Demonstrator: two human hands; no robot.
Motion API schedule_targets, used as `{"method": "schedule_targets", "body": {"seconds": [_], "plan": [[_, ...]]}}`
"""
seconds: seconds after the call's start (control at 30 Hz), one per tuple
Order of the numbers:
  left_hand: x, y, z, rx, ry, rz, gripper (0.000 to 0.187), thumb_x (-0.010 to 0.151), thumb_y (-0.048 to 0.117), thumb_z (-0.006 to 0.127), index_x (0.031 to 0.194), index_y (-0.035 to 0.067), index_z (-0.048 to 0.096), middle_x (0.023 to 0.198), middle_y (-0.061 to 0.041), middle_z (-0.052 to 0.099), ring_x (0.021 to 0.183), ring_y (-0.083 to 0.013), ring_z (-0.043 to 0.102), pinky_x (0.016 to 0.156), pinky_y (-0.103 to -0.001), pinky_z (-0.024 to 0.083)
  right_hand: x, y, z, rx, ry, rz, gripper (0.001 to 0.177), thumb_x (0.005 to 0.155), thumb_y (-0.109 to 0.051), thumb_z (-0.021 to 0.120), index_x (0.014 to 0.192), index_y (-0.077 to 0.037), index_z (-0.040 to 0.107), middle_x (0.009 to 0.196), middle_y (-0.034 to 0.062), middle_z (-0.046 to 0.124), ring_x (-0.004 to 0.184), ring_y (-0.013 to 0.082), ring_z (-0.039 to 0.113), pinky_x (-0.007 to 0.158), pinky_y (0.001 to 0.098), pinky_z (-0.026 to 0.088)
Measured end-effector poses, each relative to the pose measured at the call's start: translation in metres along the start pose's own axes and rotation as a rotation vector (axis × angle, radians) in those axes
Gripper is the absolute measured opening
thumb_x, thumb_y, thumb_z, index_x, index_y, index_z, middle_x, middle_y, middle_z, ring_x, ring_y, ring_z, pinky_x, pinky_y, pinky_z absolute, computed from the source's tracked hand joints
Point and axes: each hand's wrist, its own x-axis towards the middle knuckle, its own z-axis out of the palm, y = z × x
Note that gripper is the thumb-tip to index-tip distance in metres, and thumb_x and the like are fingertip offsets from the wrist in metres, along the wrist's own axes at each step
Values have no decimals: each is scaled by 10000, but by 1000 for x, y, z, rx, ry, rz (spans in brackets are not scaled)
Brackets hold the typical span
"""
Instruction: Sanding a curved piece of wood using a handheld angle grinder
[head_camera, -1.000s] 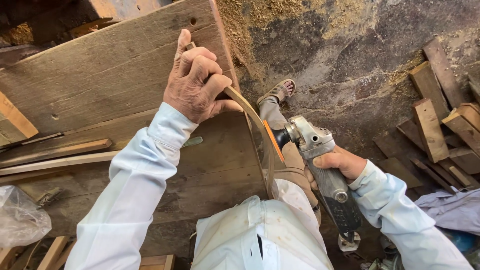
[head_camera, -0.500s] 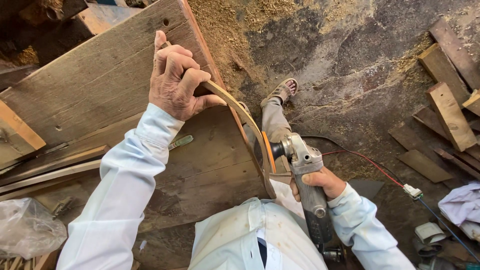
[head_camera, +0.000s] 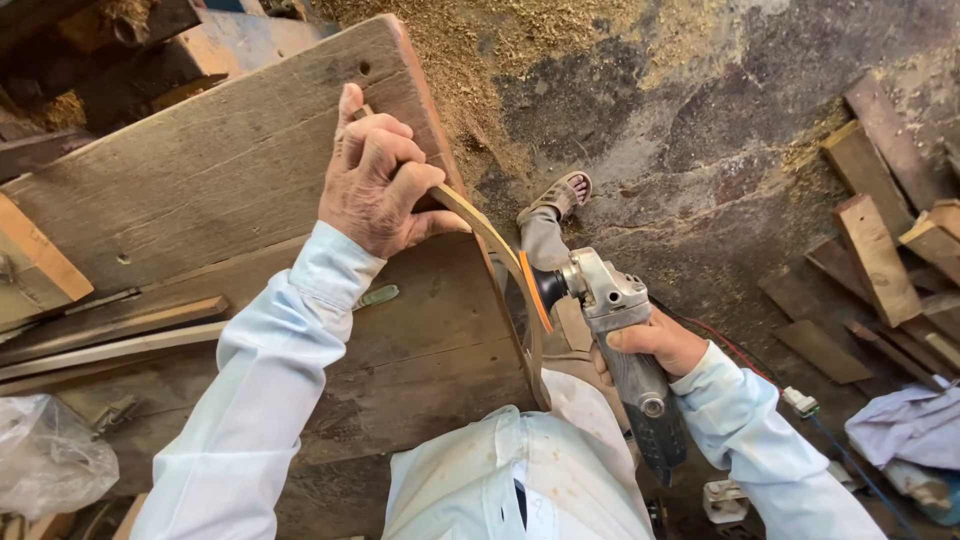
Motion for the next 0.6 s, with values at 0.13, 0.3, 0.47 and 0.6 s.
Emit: {"method": "schedule_targets", "body": {"seconds": [0.13,0.3,0.47,0.6], "plan": [[-1,-2,-1,-13,-13,-23,608,992,678,552,976,72,595,992,-137,474,1012,-376,569,1166,-770,280,8,-30,-2,-75,-27,79,358,690,-164,695,964,46,605,721,301,717,556,384,691,464,471,582],[-1,-5,-2,2,-14,0,614,1014,678,570,983,68,632,1011,-135,499,1013,-370,576,1153,-774,288,14,-55,0,-184,-2,116,437,671,-195,681,1016,51,577,756,285,723,515,363,670,406,429,539],[-2,-7,0,8,24,-2,628,1021,692,547,958,73,627,975,-116,494,988,-342,590,1160,-758,297,19,-90,21,-165,-108,33,593,708,-189,707,1237,5,520,732,240,695,569,316,679,498,423,584],[-1,-7,-2,19,29,1,628,1028,683,537,939,66,607,966,-117,496,989,-335,585,1156,-744,329,23,-131,48,-236,-310,-35,1049,745,-235,689,1633,-230,132,770,179,649,525,233,640,452,351,590]]}}
